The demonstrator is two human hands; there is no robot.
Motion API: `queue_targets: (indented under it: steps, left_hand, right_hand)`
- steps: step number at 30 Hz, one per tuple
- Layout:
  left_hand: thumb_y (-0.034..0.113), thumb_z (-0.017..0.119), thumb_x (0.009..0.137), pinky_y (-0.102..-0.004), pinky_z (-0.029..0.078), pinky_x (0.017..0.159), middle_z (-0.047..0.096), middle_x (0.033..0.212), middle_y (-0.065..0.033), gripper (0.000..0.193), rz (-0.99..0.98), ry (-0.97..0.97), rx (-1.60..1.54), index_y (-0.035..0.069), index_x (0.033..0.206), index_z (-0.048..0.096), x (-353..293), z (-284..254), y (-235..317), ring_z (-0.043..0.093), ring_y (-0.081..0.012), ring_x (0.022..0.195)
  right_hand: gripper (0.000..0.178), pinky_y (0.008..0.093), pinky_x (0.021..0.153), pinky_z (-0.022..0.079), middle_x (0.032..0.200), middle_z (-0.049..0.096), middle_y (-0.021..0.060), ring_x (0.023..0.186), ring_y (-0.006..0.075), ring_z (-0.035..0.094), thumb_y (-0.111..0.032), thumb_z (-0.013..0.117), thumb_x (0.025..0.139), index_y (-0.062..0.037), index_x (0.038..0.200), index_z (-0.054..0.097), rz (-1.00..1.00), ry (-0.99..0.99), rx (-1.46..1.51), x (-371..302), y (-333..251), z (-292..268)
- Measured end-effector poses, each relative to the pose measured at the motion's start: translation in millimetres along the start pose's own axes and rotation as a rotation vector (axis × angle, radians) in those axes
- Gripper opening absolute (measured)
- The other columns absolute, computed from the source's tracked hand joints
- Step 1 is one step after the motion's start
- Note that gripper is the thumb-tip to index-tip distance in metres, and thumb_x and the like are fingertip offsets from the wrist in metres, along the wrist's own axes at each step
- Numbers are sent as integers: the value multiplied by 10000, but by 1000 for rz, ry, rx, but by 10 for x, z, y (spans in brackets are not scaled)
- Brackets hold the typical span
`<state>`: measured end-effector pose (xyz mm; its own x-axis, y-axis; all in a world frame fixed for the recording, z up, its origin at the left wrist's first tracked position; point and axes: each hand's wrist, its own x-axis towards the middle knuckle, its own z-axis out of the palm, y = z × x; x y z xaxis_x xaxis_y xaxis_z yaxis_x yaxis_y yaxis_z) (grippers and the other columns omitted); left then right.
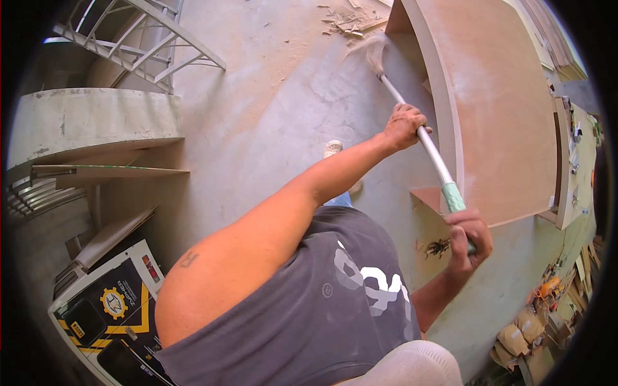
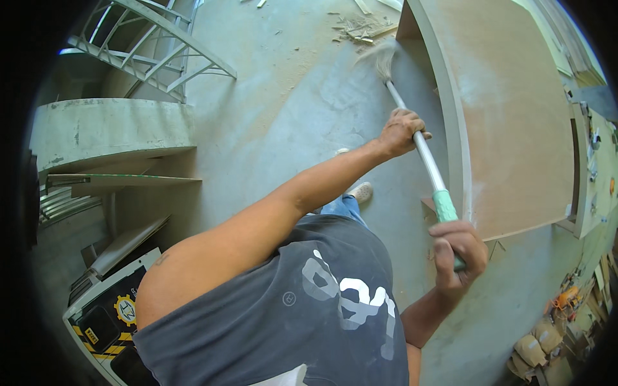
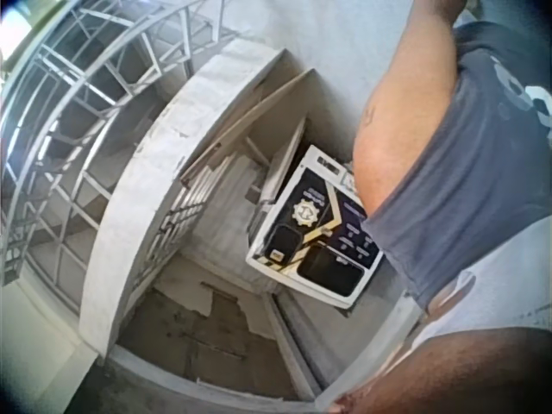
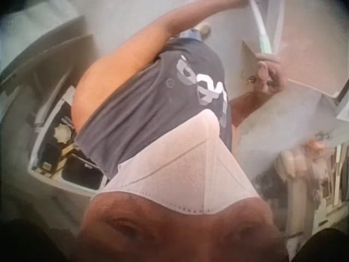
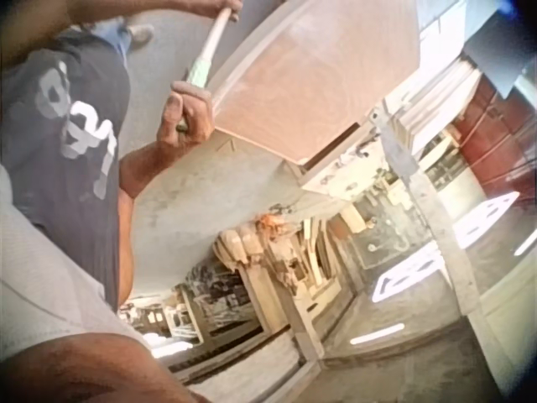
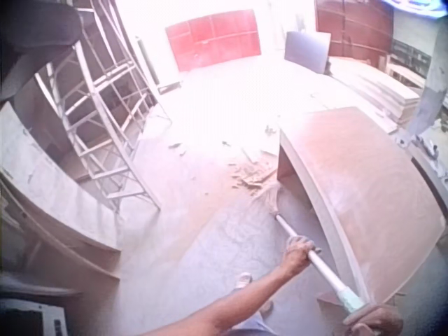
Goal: Sweep sawdust and wood debris from a workshop floor using a long-handled broom.
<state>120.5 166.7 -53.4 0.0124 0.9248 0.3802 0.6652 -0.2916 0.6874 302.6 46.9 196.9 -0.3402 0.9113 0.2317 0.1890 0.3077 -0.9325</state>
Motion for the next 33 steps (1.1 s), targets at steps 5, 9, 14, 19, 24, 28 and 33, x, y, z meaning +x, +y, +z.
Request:
queue_targets:
  steps: [5,9,14,19,24,28,33]
  left_hand:
    - [357,735,811,-484,394,943,581,743,-80,371,93,-9,41,91,636,544,-40,-761,240,572,-277,868]
    - [329,769,795,-521,394,1018,553,703,-76,363,-9,-52,154,95,654,530,-720,-1508,281,571,-274,789]
    - [342,733,822,-442,414,767,551,643,-93,405,-350,-28,348,91,606,501,-1911,-2353,-90,556,-310,704]
    - [343,697,840,-463,400,729,573,658,-115,386,-654,-27,586,86,609,525,-2990,-2707,-762,562,-326,714]
    - [322,705,820,-464,419,698,601,678,-126,306,-621,52,355,101,639,594,-2670,-2324,-1526,583,-327,711]
    - [366,689,829,-467,467,671,602,688,-135,319,-461,105,58,104,658,627,-1486,-1672,-1690,598,-355,705]
    - [406,678,832,-460,456,785,627,734,-78,293,-254,64,-58,153,687,655,-278,-1329,-1881,612,-309,858]
  right_hand:
    - [222,281,515,425,692,646,169,543,184,547,-185,672,723,-24,648,538,-143,33,95,-77,-258,-182]
    - [297,305,532,449,716,655,192,579,211,591,-308,704,678,-28,674,605,-188,-149,321,121,-145,-133]
    - [281,355,740,497,866,682,190,782,251,634,-263,664,761,16,792,673,78,-652,699,634,319,766]
    - [163,327,782,475,930,678,105,831,176,590,-129,612,842,25,847,667,280,-957,623,856,495,2037]
    - [118,327,773,476,897,674,89,787,194,592,-69,604,819,25,867,656,153,-887,278,918,258,2435]
    - [88,312,677,470,857,667,130,717,214,595,-18,574,789,39,824,632,110,-572,-2,1048,-125,2105]
    - [62,300,655,457,871,668,146,700,197,583,-1,574,776,49,778,610,99,-466,-215,1184,-458,2260]
